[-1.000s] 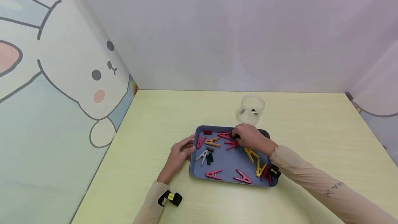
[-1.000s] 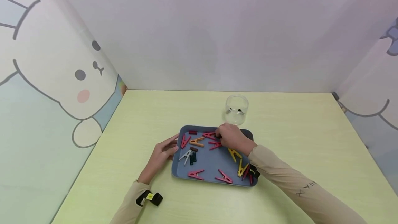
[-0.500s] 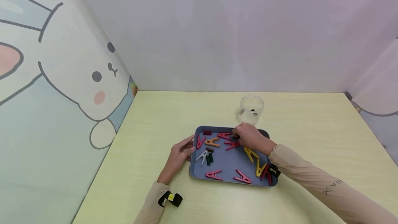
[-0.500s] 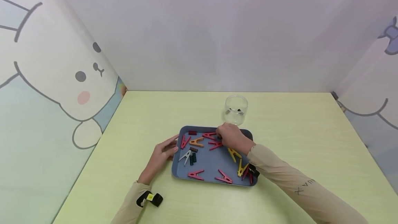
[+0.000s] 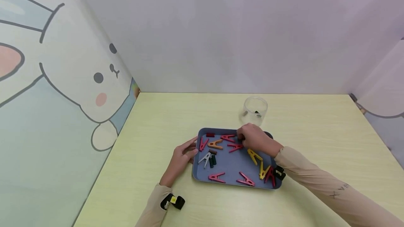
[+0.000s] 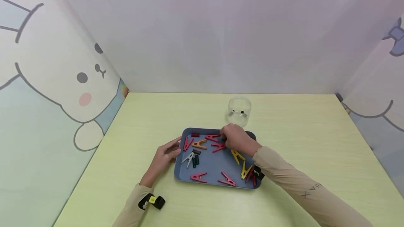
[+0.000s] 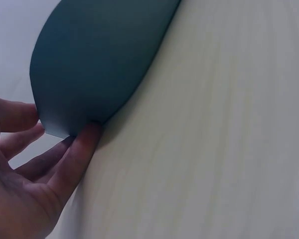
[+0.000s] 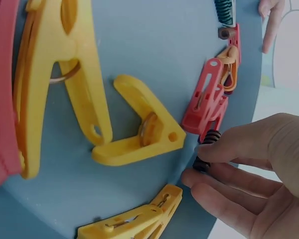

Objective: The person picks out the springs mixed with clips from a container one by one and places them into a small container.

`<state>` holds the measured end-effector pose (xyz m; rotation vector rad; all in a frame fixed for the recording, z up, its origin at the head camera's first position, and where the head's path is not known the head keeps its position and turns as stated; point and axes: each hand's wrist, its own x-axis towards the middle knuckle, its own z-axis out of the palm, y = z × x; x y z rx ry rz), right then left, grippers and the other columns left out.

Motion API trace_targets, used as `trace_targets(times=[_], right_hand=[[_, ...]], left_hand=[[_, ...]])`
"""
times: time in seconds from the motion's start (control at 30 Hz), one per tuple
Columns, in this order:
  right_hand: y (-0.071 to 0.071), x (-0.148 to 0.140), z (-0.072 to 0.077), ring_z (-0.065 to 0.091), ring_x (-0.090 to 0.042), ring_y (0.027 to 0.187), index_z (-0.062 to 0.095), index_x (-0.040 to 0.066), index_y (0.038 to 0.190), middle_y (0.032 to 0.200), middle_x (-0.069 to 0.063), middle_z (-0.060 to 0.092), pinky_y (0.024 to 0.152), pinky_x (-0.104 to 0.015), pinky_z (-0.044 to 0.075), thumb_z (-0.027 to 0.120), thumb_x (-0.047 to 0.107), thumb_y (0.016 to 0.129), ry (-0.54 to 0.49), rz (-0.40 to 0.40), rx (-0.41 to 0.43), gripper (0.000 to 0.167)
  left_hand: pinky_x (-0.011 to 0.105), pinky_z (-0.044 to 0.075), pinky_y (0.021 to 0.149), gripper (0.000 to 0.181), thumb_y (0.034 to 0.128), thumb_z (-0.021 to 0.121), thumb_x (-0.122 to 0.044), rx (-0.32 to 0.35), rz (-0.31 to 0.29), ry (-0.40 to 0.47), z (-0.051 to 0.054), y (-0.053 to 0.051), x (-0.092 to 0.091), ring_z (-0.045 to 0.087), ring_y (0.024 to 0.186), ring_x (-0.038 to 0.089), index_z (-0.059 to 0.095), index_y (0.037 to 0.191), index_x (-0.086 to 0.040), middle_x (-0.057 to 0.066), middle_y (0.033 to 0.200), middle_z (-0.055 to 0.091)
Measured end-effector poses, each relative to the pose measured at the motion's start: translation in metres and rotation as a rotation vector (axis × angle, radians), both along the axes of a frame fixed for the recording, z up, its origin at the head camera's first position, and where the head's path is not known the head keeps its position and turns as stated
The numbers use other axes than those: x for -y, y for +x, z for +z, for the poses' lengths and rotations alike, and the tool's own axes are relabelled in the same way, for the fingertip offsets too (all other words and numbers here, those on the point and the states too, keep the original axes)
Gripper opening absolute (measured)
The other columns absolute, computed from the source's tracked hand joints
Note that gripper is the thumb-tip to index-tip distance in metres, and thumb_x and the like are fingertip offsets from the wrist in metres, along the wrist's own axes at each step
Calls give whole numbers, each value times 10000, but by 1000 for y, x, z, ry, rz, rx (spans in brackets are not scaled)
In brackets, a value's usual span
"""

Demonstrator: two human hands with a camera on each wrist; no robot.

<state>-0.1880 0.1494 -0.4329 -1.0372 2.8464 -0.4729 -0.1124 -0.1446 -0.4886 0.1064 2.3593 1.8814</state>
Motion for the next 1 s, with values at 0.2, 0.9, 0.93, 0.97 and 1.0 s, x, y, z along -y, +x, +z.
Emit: trace_targets(times=[0.2, 0.9, 0.93, 0.97, 1.0], right_hand=[[-2, -5, 3, 480, -107, 600, 669, 102, 716, 695, 18, 593, 542, -255, 432, 661, -63, 714, -70, -18, 47, 165], [3, -24, 15, 569, -97, 661, 709, 75, 790, 762, 3, 634, 588, -288, 505, 699, -23, 744, -228, -9, 27, 109], [3, -25, 15, 576, -100, 668, 711, 72, 796, 769, 2, 636, 593, -289, 509, 701, -23, 745, -231, -10, 28, 108], [3, -26, 16, 582, -102, 672, 711, 69, 799, 773, 2, 638, 597, -290, 512, 700, -27, 746, -235, -11, 30, 111], [3, -26, 17, 589, -103, 678, 712, 67, 803, 779, 1, 640, 601, -290, 517, 702, -29, 746, -240, -12, 33, 112]], left_hand=[[340, 561, 582, 452, 912, 617, -112, 8, 5, 9, 1, 0, -1, 594, 1003, 246, 554, 1346, -222, 126, 1162, 617], [345, 561, 578, 458, 915, 609, -102, -11, -3, -4, -2, -2, 1, 599, 994, 239, 542, 1359, -194, 137, 1159, 617], [345, 561, 577, 460, 915, 610, -102, -12, -5, -1, -2, -2, 1, 600, 992, 239, 540, 1361, -188, 140, 1161, 616], [345, 561, 576, 460, 915, 610, -103, -13, -5, 0, -2, -2, 1, 601, 991, 239, 538, 1362, -184, 143, 1163, 616], [348, 561, 574, 460, 916, 608, -102, -19, -8, 0, -2, -2, 2, 601, 991, 246, 535, 1365, -172, 154, 1165, 613]])
